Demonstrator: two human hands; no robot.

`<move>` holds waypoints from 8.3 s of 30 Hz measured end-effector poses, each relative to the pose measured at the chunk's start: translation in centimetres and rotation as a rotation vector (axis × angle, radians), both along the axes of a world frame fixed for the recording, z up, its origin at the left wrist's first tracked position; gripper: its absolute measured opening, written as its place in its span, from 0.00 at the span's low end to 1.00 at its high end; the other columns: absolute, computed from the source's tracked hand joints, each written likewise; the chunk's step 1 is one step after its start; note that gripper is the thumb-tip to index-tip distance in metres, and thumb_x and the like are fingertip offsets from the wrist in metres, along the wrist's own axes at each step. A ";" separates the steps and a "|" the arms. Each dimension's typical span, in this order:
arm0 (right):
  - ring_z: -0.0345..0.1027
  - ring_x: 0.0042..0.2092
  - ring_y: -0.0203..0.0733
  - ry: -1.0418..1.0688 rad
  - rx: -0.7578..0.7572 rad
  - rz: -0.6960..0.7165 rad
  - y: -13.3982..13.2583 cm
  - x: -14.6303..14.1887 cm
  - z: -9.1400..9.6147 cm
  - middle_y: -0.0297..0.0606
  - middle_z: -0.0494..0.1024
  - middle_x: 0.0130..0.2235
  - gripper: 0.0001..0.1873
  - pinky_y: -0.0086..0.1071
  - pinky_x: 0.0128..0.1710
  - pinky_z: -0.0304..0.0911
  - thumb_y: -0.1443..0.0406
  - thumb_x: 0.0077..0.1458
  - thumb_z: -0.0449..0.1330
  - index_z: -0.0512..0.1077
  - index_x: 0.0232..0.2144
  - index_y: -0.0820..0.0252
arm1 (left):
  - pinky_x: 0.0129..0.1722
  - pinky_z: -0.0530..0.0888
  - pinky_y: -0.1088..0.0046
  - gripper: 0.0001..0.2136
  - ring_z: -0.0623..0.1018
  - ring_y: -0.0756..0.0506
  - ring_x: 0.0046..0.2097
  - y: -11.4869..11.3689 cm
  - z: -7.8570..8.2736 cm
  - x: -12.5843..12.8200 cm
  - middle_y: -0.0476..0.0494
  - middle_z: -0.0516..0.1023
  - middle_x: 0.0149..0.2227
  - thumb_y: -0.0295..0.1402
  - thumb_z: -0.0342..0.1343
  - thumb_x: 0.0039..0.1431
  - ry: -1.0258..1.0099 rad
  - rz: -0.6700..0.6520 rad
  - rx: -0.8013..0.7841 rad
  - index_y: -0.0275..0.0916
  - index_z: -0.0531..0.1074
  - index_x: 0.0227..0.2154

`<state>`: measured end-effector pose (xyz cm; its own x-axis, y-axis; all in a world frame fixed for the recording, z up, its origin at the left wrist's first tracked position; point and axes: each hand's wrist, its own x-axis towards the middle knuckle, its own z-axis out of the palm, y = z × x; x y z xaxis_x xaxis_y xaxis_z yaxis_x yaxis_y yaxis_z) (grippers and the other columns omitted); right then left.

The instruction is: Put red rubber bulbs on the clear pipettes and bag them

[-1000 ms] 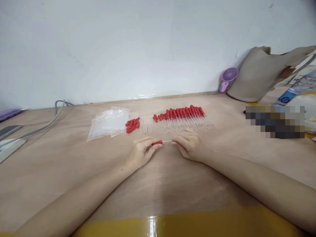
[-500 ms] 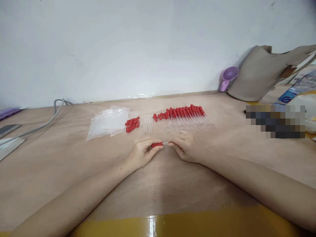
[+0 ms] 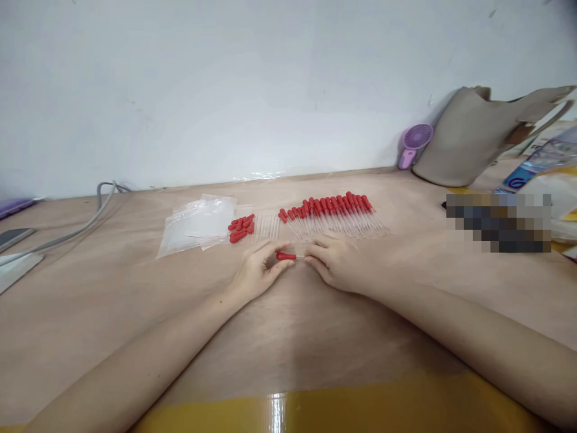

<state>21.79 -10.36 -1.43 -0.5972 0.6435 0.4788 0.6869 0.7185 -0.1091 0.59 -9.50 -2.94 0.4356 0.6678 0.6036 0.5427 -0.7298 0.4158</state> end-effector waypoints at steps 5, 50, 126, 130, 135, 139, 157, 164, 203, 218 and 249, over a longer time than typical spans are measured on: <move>0.61 0.27 0.34 0.190 -0.260 -0.254 2.2 0.3 1.3 0.36 0.71 0.25 0.12 0.27 0.28 0.53 0.65 0.55 0.51 0.69 0.23 0.62 | 0.40 0.71 0.68 0.22 0.71 0.46 0.40 0.1 0.0 -0.3 0.43 0.68 0.40 0.35 0.58 0.52 0.074 0.136 -0.030 0.41 0.62 0.50; 0.71 0.38 0.48 -0.023 -0.408 -0.559 5.7 -8.2 1.1 0.51 0.76 0.35 0.13 0.35 0.32 0.62 0.64 0.52 0.52 0.74 0.33 0.65 | 0.34 0.69 0.69 0.07 0.72 0.46 0.31 4.7 -0.2 -6.7 0.46 0.71 0.30 0.35 0.53 0.52 0.179 0.584 -0.068 0.39 0.72 0.30; 0.65 0.37 0.37 0.217 -0.047 0.119 1.4 0.9 -2.9 0.40 0.73 0.35 0.10 0.29 0.37 0.60 0.65 0.59 0.49 0.68 0.38 0.63 | 0.36 0.74 0.73 0.10 0.77 0.48 0.35 -0.6 -0.4 -0.2 0.46 0.79 0.35 0.38 0.55 0.55 -0.016 0.093 -0.126 0.39 0.74 0.36; 0.64 0.35 0.37 0.220 0.019 0.132 1.5 0.9 -3.3 0.39 0.72 0.32 0.11 0.28 0.34 0.59 0.65 0.60 0.47 0.68 0.34 0.61 | 0.35 0.74 0.73 0.10 0.78 0.48 0.33 -0.6 -0.6 -0.1 0.46 0.80 0.34 0.38 0.56 0.53 -0.051 0.065 -0.262 0.39 0.75 0.36; 0.61 0.29 0.35 0.173 0.102 0.117 0.8 0.5 -2.7 0.37 0.71 0.27 0.12 0.27 0.30 0.55 0.65 0.60 0.47 0.70 0.31 0.62 | 0.34 0.75 0.74 0.10 0.78 0.48 0.33 -1.0 -0.5 0.2 0.46 0.80 0.33 0.36 0.57 0.52 -0.104 0.048 -0.333 0.37 0.75 0.35; 0.57 0.26 0.33 0.118 0.117 0.104 0.4 0.3 -2.3 0.35 0.70 0.25 0.14 0.27 0.27 0.50 0.66 0.59 0.47 0.70 0.29 0.61 | 0.34 0.75 0.74 0.09 0.78 0.48 0.33 -1.2 -0.2 0.2 0.46 0.80 0.33 0.35 0.57 0.53 -0.092 0.013 -0.334 0.37 0.75 0.35; 0.59 0.28 0.35 -0.093 -0.026 0.025 0.3 -0.8 -0.8 0.38 0.72 0.28 0.16 0.29 0.28 0.48 0.64 0.60 0.45 0.70 0.29 0.62 | 0.34 0.74 0.72 0.08 0.77 0.48 0.33 -0.1 -0.3 0.1 0.45 0.79 0.33 0.35 0.55 0.54 -0.011 -0.017 -0.279 0.38 0.74 0.34; 0.64 0.36 0.40 0.074 -0.006 -0.129 1.0 1.1 -0.7 0.42 0.74 0.33 0.11 0.32 0.36 0.55 0.67 0.56 0.50 0.72 0.31 0.63 | 0.27 0.71 0.75 0.15 0.70 0.52 0.28 0.6 0.1 -0.4 0.47 0.68 0.32 0.33 0.56 0.52 0.013 0.128 -0.100 0.36 0.68 0.43; 0.70 0.41 0.47 -0.041 -0.447 -0.563 7.8 -10.1 1.4 0.49 0.75 0.40 0.16 0.34 0.35 0.63 0.59 0.51 0.53 0.73 0.37 0.62 | 0.41 0.69 0.62 0.06 0.70 0.42 0.38 5.0 -0.6 -5.7 0.42 0.68 0.33 0.32 0.54 0.51 0.074 0.608 -0.026 0.38 0.72 0.32; 0.69 0.39 0.48 -0.121 -0.301 -0.546 5.2 -7.4 1.3 0.54 0.74 0.38 0.15 0.34 0.32 0.59 0.67 0.55 0.46 0.69 0.40 0.70 | 0.40 0.69 0.62 0.06 0.72 0.43 0.35 5.5 -0.9 -5.7 0.42 0.73 0.32 0.29 0.50 0.53 0.130 0.559 -0.018 0.37 0.72 0.31; 0.67 0.35 0.37 0.297 -0.082 0.191 1.0 0.6 -2.1 0.40 0.74 0.34 0.12 0.30 0.36 0.62 0.66 0.58 0.49 0.70 0.40 0.62 | 0.26 0.71 0.76 0.12 0.72 0.52 0.25 -0.1 -0.7 0.3 0.48 0.73 0.27 0.38 0.51 0.57 -0.185 0.004 -0.447 0.36 0.70 0.38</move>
<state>22.35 -9.32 -3.53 -0.5532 0.5770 0.6009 0.4705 0.8116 -0.3462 0.89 -9.59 -3.60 0.3446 0.8808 0.3247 0.4324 -0.4559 0.7780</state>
